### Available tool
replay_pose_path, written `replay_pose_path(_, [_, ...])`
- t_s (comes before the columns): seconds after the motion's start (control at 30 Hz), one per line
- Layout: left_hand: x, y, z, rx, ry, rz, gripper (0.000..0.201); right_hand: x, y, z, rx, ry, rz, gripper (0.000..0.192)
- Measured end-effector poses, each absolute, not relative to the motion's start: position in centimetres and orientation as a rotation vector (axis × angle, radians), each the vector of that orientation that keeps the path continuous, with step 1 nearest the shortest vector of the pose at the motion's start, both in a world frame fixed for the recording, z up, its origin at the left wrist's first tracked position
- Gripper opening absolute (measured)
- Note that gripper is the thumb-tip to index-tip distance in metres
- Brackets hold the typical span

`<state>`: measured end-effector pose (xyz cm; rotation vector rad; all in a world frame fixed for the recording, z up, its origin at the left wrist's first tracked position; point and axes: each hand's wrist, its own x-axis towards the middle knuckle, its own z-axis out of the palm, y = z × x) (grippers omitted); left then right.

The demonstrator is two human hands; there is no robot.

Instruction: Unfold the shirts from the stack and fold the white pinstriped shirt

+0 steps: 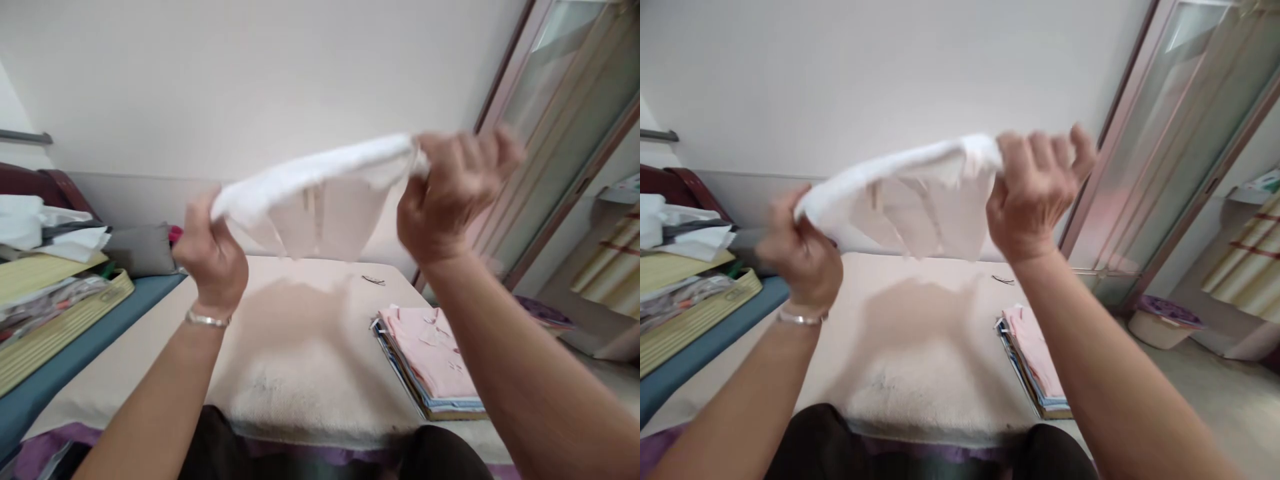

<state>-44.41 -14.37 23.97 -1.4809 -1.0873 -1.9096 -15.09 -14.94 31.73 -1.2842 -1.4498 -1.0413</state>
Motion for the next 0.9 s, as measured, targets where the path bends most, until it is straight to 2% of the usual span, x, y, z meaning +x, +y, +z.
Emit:
replay_pose_path(0.07, [-44.8, -15.9, 17.9, -1.814, -1.308, -1.620, 0.033, -14.7, -15.3, 25.3, -1.597, -1.841, -0.735, 0.039])
replay_pose_path(0.1, [-45.4, -16.4, 14.3, -2.094, -1.471, -1.330, 0.030, -14.6, -15.5, 21.6, -1.769, -2.147, -0.510, 0.040])
replay_pose_path(0.17, [-46.8, -17.4, 7.5, -2.503, -1.790, -0.651, 0.031, -14.2, -16.2, 14.3, -1.855, -2.411, -0.252, 0.026])
replay_pose_path(0.2, [-47.5, -18.1, 4.7, -2.565, -1.917, -0.431, 0.031, -13.9, -16.8, 11.2, -1.875, -2.494, -0.154, 0.019])
replay_pose_path(0.27, [-48.8, -19.6, 0.8, -2.650, -2.087, -0.262, 0.027, -13.4, -18.2, 6.7, -1.836, -2.650, 0.048, 0.017])
replay_pose_path(0.33, [-49.3, -21.2, -0.9, -2.741, -2.196, -0.405, 0.026, -13.3, -19.4, 4.7, -1.779, -2.695, 0.248, 0.022])
replay_pose_path(0.47, [-46.9, -23.4, -1.0, -2.916, -2.244, -1.094, 0.037, -15.8, -20.7, 5.1, -1.618, -2.379, 0.583, 0.037])
replay_pose_path(0.6, [-41.6, -25.3, -0.1, -3.245, -2.186, -1.510, 0.083, -20.2, -23.0, 7.2, -1.112, -2.103, 1.057, 0.051])
replay_pose_path(0.63, [-40.8, -25.9, 0.2, -3.313, -2.118, -1.554, 0.085, -20.8, -23.9, 8.0, -1.036, -2.083, 1.149, 0.048])
replay_pose_path(0.77, [-41.8, -28.3, 2.2, -3.299, -2.034, -1.557, 0.051, -18.6, -26.8, 10.9, -0.991, -1.982, 1.350, 0.024])
replay_pose_path(0.9, [-44.8, -26.9, 4.8, -3.045, -2.106, -1.757, 0.046, -13.6, -25.3, 9.9, -1.023, -1.725, 1.348, 0.037])
